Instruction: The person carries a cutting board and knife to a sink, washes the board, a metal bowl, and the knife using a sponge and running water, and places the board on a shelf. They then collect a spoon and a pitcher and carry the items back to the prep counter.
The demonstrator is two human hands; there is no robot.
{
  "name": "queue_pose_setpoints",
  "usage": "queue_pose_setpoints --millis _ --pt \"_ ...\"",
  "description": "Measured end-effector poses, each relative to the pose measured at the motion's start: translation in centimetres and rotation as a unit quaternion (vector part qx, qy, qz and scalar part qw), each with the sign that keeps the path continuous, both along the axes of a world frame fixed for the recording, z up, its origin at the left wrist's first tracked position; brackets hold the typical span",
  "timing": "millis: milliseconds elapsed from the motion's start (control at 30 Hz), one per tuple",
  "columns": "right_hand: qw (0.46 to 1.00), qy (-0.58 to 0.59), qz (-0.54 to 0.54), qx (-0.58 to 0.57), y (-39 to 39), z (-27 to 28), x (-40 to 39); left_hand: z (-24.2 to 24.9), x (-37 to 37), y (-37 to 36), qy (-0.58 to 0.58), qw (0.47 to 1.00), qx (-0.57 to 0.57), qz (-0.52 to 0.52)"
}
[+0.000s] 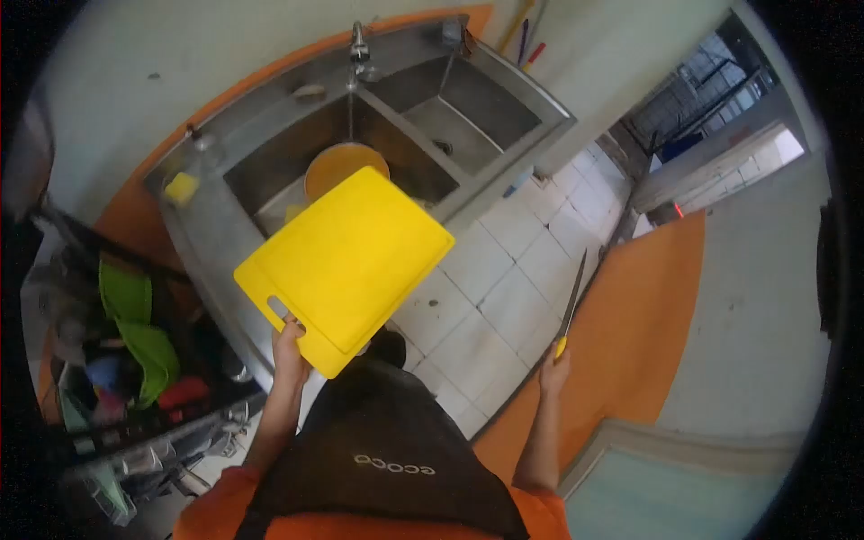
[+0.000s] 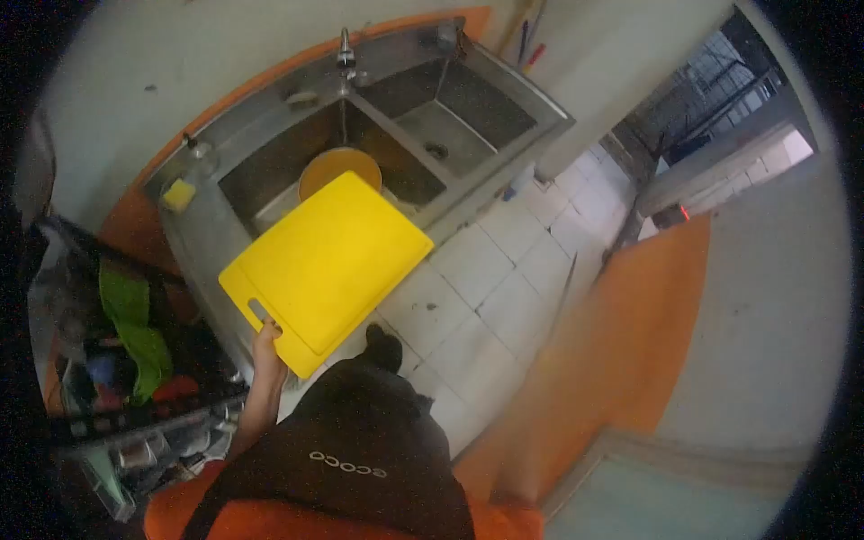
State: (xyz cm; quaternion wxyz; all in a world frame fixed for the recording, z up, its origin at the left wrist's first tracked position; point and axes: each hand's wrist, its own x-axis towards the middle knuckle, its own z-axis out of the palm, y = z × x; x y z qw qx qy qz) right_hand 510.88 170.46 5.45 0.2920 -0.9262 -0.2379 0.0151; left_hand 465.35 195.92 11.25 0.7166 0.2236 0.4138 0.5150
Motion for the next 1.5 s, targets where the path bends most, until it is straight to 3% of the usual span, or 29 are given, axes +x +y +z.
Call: queue_pose_setpoints --millis 67,167,267,367,500,533,600,733,833,900,933,1067,1133,1233,1367,1433,1467,1500 --pt "0.998 -0.009 0.048 0.047 9.0 1.9 2.8 1.0 2.0 3.7 -0.038 0.999 -0.023 0.031" --pt "0.988 0.005 0.153 0.022 21.8 2.8 5.8 -3.5 2.5 7.6 0.063 0.988 -0.078 0.115" --pt "0.972 0.067 0.223 0.042 33.0 3.0 6.8 -2.5 4.0 8.3 0.126 0.97 -0.078 0.191" --pt "0.959 0.057 0.267 0.075 45.0 2.2 8.6 -1.0 6.8 9.4 0.091 0.947 -0.109 0.289" --pt "0.939 0.07 0.335 -0.012 60.3 -4.0 12.9 -3.0 9.3 7.4 0.107 0.921 -0.112 0.356" --pt "0.928 0.047 0.369 -0.034 63.2 -5.7 13.8 -0.4 12.2 8.6 0.103 0.906 -0.132 0.389" --pt "0.927 0.067 0.349 -0.121 67.6 -8.9 14.6 0.2 15.4 8.4 0.109 0.888 -0.14 0.424" --pt "0.878 0.108 0.376 -0.275 72.4 -17.8 17.4 1.9 21.8 8.7 0.067 0.87 -0.149 0.466" --pt "0.868 0.045 0.394 -0.299 73.3 -31.6 21.3 2.6 25.5 8.7 0.045 0.863 -0.162 0.477" --pt "0.839 0.072 0.397 -0.364 72.6 -29.1 18.6 2.6 26.9 9.1 0.033 0.853 -0.159 0.497" --pt "0.822 0.085 0.4 -0.395 72.3 -27.2 17.7 3.5 28.3 10.0 0.051 0.824 -0.219 0.521" --pt "0.846 0.137 0.375 -0.354 71.5 -29.8 16.9 5.2 31.0 12.7 0.106 0.818 -0.22 0.521" --pt "0.857 0.108 0.374 -0.339 71.1 -32.8 17.3 5.1 31.9 13.9 0.124 0.802 -0.225 0.539" --pt "0.758 0.04 0.502 -0.413 69.8 -42.8 20.1 4.7 32.6 15.0 0.138 0.794 -0.232 0.545" --pt "0.787 0.106 0.489 -0.36 71.9 -37.6 19.0 4.1 33.1 16.0 0.15 0.76 -0.295 0.559" --pt "0.849 0.137 0.39 -0.329 77.0 -30.7 16.3 3.1 33.2 15.6 0.123 0.773 -0.278 0.556" --pt "0.88 0.154 0.356 -0.273 80.0 -26.7 14.3 2.8 33.4 15.3 0.11 0.779 -0.27 0.555" --pt "0.912 0.122 0.383 -0.085 82.9 -25.3 13.1 2.7 33.6 15.5 0.116 0.785 -0.261 0.549"
